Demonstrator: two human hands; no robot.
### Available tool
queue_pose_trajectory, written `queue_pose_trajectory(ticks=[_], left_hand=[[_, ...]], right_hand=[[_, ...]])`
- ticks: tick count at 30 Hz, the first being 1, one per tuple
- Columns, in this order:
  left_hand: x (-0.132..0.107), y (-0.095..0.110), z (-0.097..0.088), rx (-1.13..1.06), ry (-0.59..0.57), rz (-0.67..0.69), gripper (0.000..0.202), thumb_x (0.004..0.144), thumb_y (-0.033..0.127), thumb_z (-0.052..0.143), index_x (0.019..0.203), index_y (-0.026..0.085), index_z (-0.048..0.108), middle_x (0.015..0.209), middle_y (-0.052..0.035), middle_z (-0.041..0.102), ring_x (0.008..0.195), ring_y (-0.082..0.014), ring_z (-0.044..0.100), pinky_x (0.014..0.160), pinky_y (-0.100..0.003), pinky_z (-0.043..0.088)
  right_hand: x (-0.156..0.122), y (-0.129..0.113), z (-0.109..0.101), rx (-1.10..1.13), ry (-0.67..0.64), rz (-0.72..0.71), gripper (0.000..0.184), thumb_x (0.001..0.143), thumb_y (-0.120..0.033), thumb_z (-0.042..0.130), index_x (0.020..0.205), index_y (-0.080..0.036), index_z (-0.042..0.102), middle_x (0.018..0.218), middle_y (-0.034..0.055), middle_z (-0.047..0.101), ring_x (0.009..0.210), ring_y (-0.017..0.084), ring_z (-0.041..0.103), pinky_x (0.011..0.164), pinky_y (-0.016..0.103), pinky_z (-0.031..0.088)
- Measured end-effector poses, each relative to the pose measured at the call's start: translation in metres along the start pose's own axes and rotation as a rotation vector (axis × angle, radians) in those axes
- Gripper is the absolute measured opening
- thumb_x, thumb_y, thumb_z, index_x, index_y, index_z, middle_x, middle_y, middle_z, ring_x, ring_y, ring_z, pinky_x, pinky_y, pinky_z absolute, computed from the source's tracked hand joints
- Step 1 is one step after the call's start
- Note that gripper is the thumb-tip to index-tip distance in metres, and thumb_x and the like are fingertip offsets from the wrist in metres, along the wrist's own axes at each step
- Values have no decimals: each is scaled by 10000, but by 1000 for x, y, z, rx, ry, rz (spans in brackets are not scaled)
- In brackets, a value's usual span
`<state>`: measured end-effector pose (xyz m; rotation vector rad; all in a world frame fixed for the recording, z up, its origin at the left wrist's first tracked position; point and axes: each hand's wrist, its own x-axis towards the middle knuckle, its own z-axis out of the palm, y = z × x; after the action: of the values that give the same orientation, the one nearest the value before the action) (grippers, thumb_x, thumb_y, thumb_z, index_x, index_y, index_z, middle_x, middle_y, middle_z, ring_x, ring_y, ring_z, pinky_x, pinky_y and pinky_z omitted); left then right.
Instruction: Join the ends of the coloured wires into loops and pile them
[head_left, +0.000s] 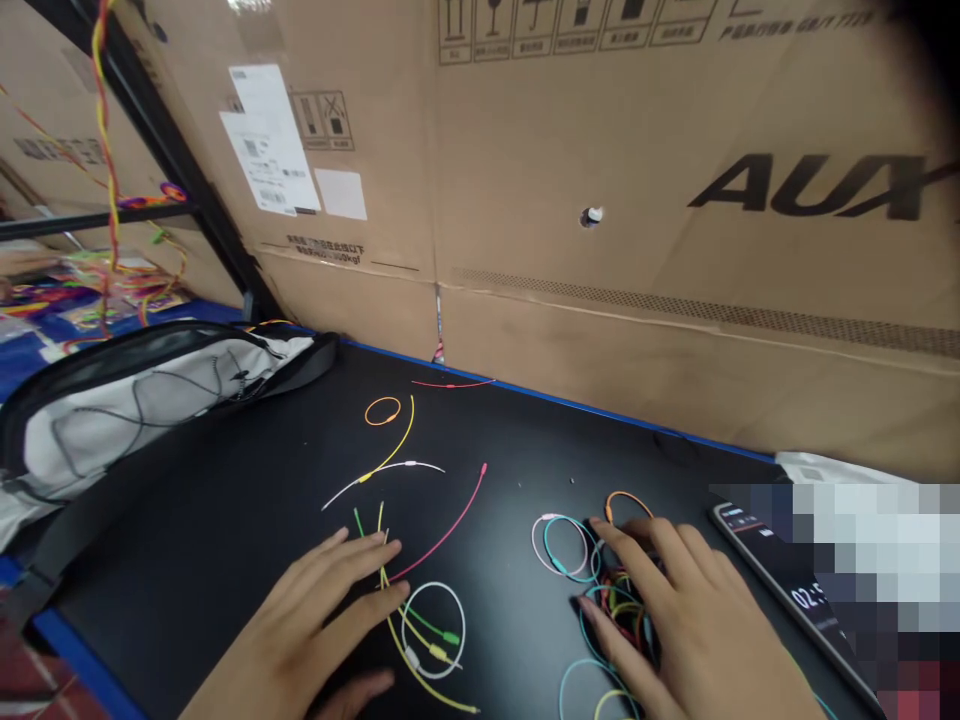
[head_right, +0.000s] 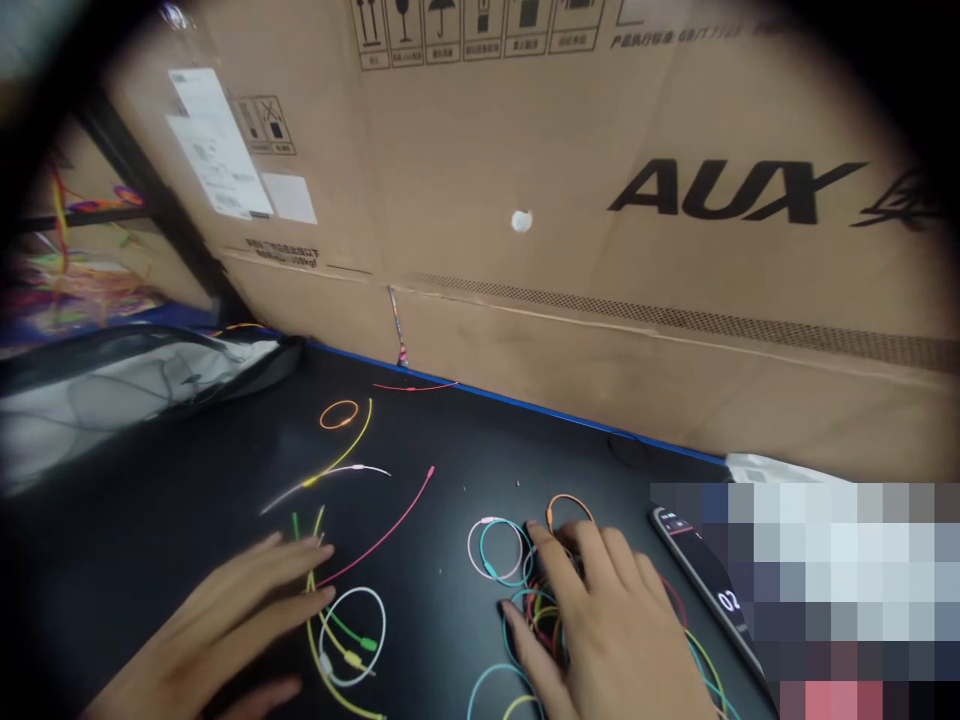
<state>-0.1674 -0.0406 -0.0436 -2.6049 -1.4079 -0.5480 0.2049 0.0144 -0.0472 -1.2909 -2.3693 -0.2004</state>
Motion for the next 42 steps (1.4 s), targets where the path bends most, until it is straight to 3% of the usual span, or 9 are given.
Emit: queue_pose_trajectory(ticks=[5,10,15,19,21,23,32,37,42], left_hand=[[-3,2,1,-106,76,-100,262,1015,341,645,1256,417,715,1338,48,741,1258,-229,705,1139,-475,576],[-4,6,-6,-79,29,-154,332,970,176,670,1178,423,746,1256,68,760,1226,-240,709,1129,-522,571],[35,11,-24,-48,-82,-70,186,973,346,715,1155,336,751,1187,-6,778,1160,-304,726,1077,-614,571],[84,20,-32,46,-336,-70,359,893,287,815,1234,228,719,1178,-92,767,1038,-326,749,904,-513,637],[105,26,-33,129,-509,-64,411,868,128,790,1260,211,701,1125,-87,771,1014,-326,750,883,-481,622],[119,32,-34,162,-578,-65,492,854,-30,668,1286,205,682,1075,-82,774,986,-309,758,865,-441,605],[129,42,-29,111,-512,-147,410,891,-38,477,1215,176,609,907,-64,748,817,-226,740,741,-322,562],[136,38,-29,22,-564,-104,429,804,-23,481,1185,151,572,900,-66,709,846,-249,706,724,-331,515],[142,24,-43,-124,-616,-57,360,903,58,466,1227,210,504,930,-33,665,820,-213,664,681,-296,466]], right_hand=[[0,1,1,-29,-13,2,417,974,-472,648,1282,-192,674,1082,180,681,844,361,686,617,549,604],[-2,4,3,-36,-33,12,391,986,-489,625,1234,-195,694,1090,180,675,867,374,665,667,575,576],[1,3,2,-37,-21,16,384,1001,-482,586,1223,-192,706,1094,184,678,888,380,661,675,573,566],[2,0,-1,-42,-42,25,409,1015,-476,570,1238,-163,710,1101,191,671,911,379,649,705,568,568],[1,-1,-2,-46,-51,31,418,1016,-473,564,1239,-152,711,1103,193,665,910,380,646,725,578,562],[0,-1,-3,-52,-56,39,420,1016,-474,559,1231,-148,713,1115,199,659,915,386,641,731,582,555],[4,-4,-6,-73,-91,61,453,1043,-484,515,1259,-139,714,1170,205,643,990,393,619,799,557,534],[5,-6,-9,-73,-97,78,441,1042,-468,530,1251,-133,725,1172,199,644,1003,392,613,816,543,523],[7,-9,-10,-68,-101,99,420,1030,-462,561,1243,-145,734,1160,187,661,1026,394,602,824,525,505]])
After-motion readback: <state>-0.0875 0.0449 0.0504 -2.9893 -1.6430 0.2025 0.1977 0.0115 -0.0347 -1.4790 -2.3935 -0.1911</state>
